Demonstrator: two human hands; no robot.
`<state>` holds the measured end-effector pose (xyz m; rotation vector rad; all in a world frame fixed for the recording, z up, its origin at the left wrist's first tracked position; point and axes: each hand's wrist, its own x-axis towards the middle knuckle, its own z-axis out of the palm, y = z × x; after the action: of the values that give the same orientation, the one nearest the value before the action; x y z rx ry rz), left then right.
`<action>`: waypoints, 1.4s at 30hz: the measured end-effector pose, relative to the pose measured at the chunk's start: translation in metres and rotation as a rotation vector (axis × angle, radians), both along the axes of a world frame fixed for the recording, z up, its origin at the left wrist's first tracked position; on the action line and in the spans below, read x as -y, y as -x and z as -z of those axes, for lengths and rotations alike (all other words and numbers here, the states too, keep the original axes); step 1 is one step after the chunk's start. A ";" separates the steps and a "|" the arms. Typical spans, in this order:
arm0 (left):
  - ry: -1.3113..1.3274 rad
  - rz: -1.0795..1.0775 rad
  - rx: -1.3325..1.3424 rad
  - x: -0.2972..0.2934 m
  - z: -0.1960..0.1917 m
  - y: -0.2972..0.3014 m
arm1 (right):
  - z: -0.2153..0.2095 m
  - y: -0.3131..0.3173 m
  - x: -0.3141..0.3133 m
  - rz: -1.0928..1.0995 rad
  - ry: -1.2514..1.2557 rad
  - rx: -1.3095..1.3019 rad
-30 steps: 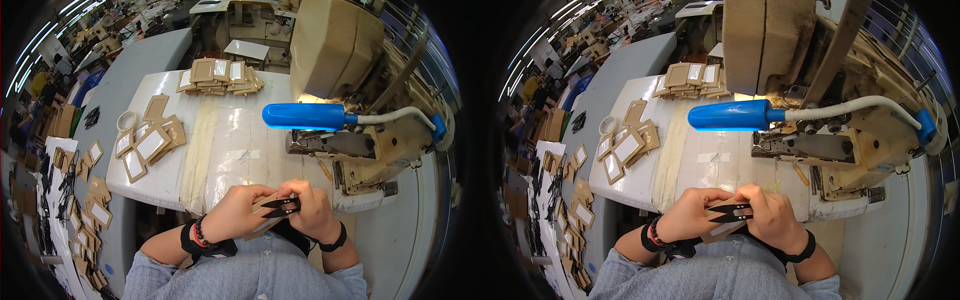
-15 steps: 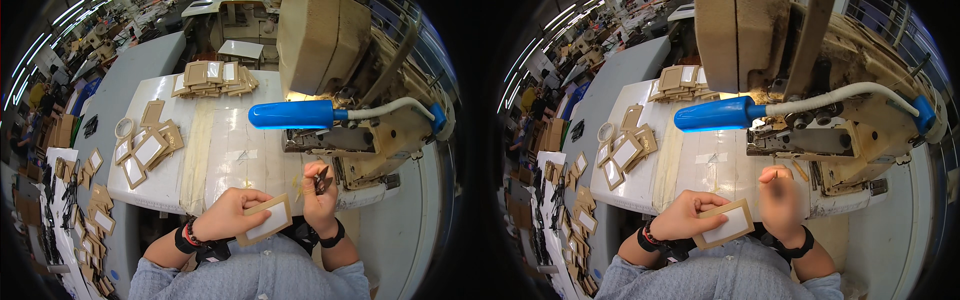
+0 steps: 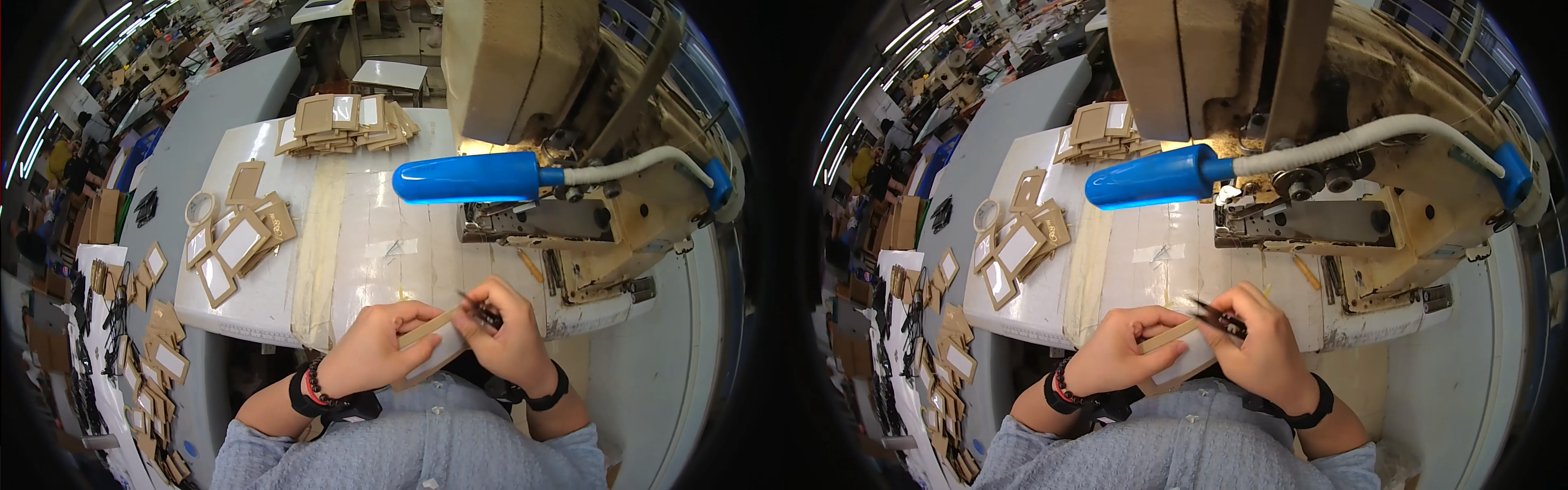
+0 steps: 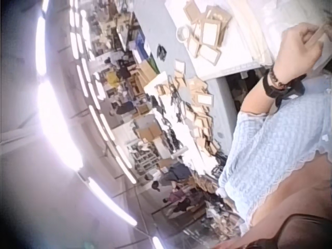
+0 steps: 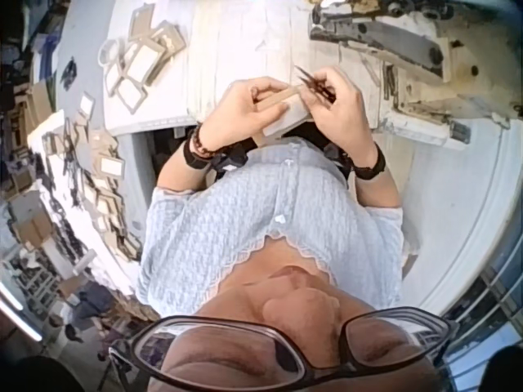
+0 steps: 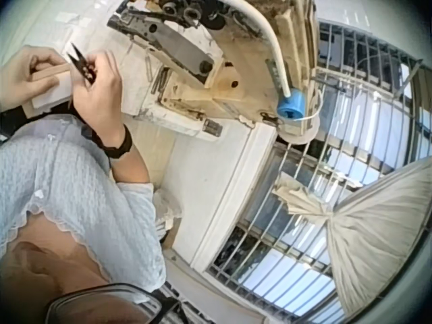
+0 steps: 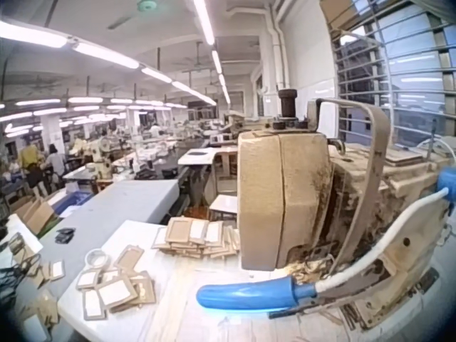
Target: The person assembles small card holders by inserting white cards into cardboard frames. They use a small metal tool to press the card into the frame and a utility knife to trim excess material. The finished items are placed on the table.
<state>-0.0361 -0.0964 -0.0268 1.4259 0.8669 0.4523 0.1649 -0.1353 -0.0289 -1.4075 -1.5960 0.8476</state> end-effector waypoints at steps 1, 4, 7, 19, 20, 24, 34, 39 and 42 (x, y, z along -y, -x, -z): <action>-0.026 -0.018 -0.049 -0.001 -0.002 0.001 | 0.000 0.000 -0.001 0.089 0.071 -0.059; 0.246 -0.020 0.074 -0.005 -0.003 0.009 | 0.009 -0.008 -0.003 0.194 0.113 -0.178; 0.430 -0.025 0.172 -0.008 0.002 0.012 | 0.007 -0.007 -0.003 0.158 0.118 -0.306; 0.735 -0.027 0.303 -0.016 0.012 0.020 | -0.004 0.006 -0.008 -0.111 0.467 -0.474; 0.747 -0.031 0.297 -0.016 0.013 0.021 | -0.004 0.006 -0.008 -0.123 0.480 -0.482; 0.646 0.013 0.274 -0.016 0.012 0.017 | -0.008 0.010 -0.005 -0.176 0.466 -0.464; 0.422 0.025 0.170 -0.010 0.006 0.007 | -0.012 0.011 0.002 -0.169 0.309 -0.328; 0.496 -0.046 0.218 -0.008 0.005 0.012 | -0.016 0.013 0.001 -0.169 0.345 -0.407; 0.522 -0.071 0.211 -0.006 0.002 0.013 | -0.015 0.013 0.000 -0.179 0.386 -0.443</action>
<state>-0.0493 -0.0907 -0.0289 0.8553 0.7931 0.3859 0.1520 -0.1356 -0.0136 -1.2231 -1.2676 1.5215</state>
